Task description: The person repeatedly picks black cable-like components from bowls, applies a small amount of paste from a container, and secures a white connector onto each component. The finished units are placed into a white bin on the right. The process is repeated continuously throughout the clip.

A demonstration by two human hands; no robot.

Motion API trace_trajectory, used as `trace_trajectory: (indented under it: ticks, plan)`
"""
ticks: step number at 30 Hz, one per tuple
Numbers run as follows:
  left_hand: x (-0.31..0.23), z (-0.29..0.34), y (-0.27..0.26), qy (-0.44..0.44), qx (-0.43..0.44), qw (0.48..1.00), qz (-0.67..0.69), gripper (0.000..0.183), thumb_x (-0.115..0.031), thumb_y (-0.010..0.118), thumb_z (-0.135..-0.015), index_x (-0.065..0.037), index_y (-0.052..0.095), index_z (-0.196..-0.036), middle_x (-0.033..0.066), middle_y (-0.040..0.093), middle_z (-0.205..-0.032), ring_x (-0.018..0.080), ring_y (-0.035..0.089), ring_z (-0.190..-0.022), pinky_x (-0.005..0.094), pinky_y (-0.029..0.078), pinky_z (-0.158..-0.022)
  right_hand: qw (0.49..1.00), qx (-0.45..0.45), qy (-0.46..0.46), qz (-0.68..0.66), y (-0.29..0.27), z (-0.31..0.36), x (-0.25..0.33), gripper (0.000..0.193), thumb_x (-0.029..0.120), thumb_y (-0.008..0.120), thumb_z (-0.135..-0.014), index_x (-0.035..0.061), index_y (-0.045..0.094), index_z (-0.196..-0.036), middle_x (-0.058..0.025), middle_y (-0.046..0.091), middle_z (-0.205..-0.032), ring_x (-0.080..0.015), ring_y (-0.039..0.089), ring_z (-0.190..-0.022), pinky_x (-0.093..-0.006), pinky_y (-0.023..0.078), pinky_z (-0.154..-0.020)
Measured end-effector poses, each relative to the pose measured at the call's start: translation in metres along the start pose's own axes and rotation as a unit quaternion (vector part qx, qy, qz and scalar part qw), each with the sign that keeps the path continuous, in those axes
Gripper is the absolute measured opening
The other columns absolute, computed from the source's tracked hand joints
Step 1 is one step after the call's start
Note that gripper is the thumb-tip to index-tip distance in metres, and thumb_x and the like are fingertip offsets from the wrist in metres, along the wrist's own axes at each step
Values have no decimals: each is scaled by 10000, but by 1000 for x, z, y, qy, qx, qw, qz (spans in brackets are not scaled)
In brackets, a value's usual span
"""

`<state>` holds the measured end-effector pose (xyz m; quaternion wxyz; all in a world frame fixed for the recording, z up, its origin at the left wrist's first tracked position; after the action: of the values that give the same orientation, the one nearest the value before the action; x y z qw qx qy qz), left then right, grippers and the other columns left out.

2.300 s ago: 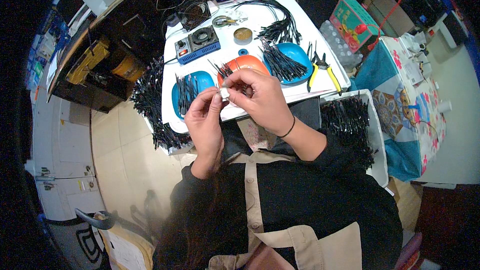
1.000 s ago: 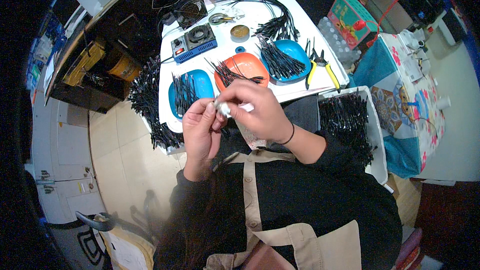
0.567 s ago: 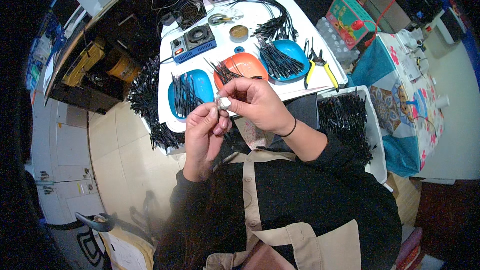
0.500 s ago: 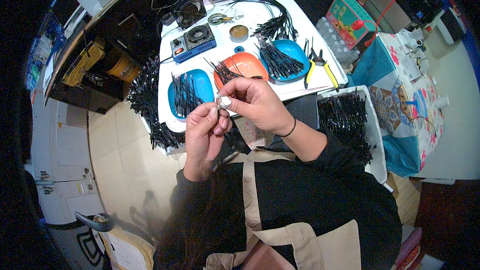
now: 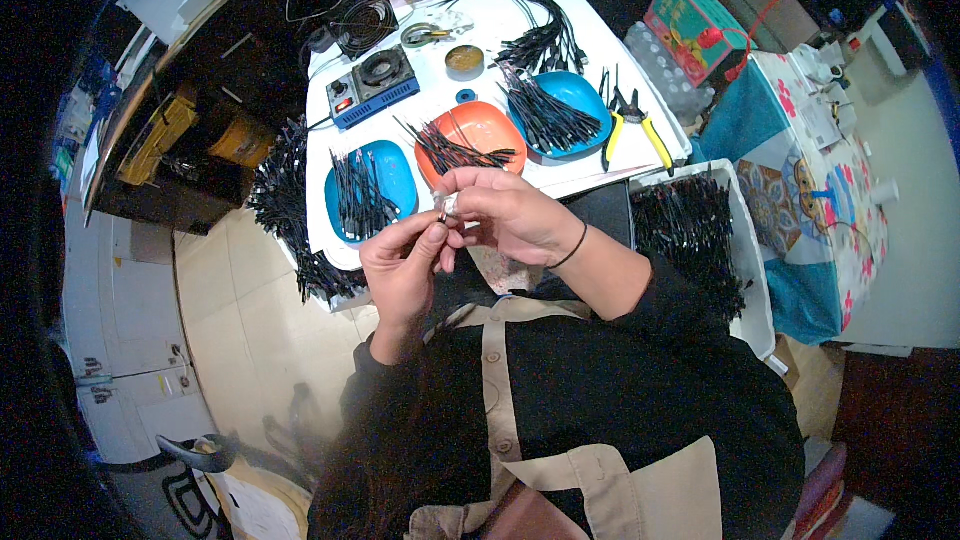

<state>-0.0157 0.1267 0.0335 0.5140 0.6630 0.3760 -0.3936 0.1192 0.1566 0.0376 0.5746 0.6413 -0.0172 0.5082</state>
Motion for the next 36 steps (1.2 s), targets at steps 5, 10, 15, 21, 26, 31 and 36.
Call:
trace_trajectory:
  ticks: [5,10,15,21,26,31,36]
  plan:
    - [15,-8,-3,-32,-8,999,-33,177,-20,614,-905,89,639,-1043,110,660,-795,67,508,-565,190,380,-490,993,-35,16,-109,-21,-7,-17,199,100,498,-920,46,521,-1111,-27,580,-922,-116,576,-790,-265,471,-731]
    - [28,-20,-5,-69,-11,998,-2,197,-2,607,-901,101,617,-1068,112,649,-781,58,461,-530,191,335,-465,996,-25,-20,-80,-33,-11,-14,180,110,528,-930,52,518,-1100,-23,565,-891,-99,572,-753,-220,501,-681]
    - [43,-30,0,-109,-25,994,21,172,-9,596,-908,92,625,-1044,137,656,-767,66,450,-509,191,343,-463,992,-67,-35,97,-71,-17,11,186,104,556,-923,50,553,-1101,-29,596,-958,-86,592,-818,-223,504,-703]
    - [46,-41,-1,-91,-64,992,67,151,-33,571,-928,79,622,-1017,133,655,-775,83,486,-526,195,351,-470,495,-412,-187,742,-148,-9,91,159,175,653,-795,22,608,-808,-157,615,-793,-333,625,-751,-431,506,-660]
    - [48,-40,2,-99,-67,990,74,165,-57,560,-940,73,616,-1024,126,660,-793,103,536,-559,192,369,-486,426,-418,-165,785,-158,-10,82,159,170,621,-799,21,593,-748,-162,617,-799,-339,625,-757,-436,515,-656]
    - [44,-35,2,-104,-79,986,101,169,-62,554,-944,69,613,-1032,124,663,-813,118,568,-586,201,391,-495,416,-387,-149,809,-161,-12,83,145,161,606,-795,24,598,-748,-157,617,-788,-337,625,-753,-435,516,-661]
    - [37,-31,5,-85,-78,988,107,169,-70,552,-947,62,607,-1036,137,668,-858,143,611,-660,222,458,-555,447,-413,-240,756,-141,-2,93,112,128,641,-769,25,604,-748,-148,620,-786,-324,622,-738,-419,508,-659]
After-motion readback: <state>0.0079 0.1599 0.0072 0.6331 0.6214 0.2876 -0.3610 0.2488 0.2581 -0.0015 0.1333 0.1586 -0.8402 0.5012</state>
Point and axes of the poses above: each hand's wrist, its own z-axis away from the middle knuckle, its own y-axis out of the palm, x = y × z, the point moved 4 cm from there along -z, towards the middle knuckle
